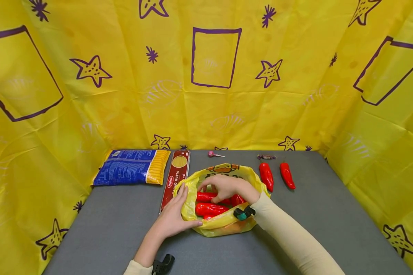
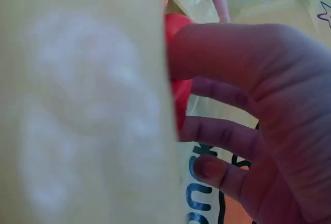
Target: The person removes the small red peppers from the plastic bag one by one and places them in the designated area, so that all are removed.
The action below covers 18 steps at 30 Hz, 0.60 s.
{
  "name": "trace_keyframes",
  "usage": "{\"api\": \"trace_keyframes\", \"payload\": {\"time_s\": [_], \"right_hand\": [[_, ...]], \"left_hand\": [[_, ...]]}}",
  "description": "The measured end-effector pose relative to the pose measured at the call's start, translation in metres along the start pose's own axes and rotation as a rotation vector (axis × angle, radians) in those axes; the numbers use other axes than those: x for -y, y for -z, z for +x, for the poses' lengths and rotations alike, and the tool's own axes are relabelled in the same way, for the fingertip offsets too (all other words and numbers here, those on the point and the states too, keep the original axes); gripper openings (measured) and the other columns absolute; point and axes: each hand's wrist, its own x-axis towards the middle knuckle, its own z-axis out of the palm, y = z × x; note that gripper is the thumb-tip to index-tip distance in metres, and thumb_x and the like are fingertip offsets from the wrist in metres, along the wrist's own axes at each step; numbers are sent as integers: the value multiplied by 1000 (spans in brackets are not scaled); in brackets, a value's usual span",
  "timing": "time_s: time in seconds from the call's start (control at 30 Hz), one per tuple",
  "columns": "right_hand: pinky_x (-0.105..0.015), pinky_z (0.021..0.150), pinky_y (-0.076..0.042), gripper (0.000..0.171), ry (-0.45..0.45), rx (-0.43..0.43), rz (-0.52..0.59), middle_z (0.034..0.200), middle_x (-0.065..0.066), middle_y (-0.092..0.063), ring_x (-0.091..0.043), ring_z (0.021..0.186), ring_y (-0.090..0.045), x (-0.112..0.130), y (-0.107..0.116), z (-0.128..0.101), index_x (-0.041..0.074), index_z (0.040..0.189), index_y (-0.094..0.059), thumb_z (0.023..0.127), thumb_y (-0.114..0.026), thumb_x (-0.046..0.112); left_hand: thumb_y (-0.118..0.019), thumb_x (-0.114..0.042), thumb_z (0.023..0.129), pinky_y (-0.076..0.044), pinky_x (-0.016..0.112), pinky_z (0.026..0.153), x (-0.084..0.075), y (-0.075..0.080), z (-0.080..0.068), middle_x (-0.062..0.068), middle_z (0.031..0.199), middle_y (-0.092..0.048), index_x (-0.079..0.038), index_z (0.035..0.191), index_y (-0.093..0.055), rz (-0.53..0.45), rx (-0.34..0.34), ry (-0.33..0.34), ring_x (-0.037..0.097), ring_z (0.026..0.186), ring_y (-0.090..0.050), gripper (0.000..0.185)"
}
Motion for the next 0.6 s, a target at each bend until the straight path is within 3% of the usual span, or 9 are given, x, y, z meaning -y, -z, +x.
{"api": "trace_keyframes", "payload": {"time_s": [0.17, 0.6], "right_hand": [[-27, 90, -53, 53, 7, -15, -7, 133, 6, -69, -16, 100, -60, -1, -3, 0, 20, 141, -67, 91, -78, 10], [-35, 111, -49, 56, -26, 0, -10, 144, 5, -65, -14, 122, -59, 3, -3, 1, 20, 144, -67, 90, -79, 8]], "left_hand": [[-83, -76, 73, -26, 75, 120, 0, 0, 0, 3, 179, -7, -12, 170, -19, 0, 1, 3, 45, 159, -24, 133], [-84, -75, 73, -24, 75, 121, 0, 0, -1, 2, 179, -6, -13, 170, -19, -10, 8, 10, 44, 160, -23, 132]]}}
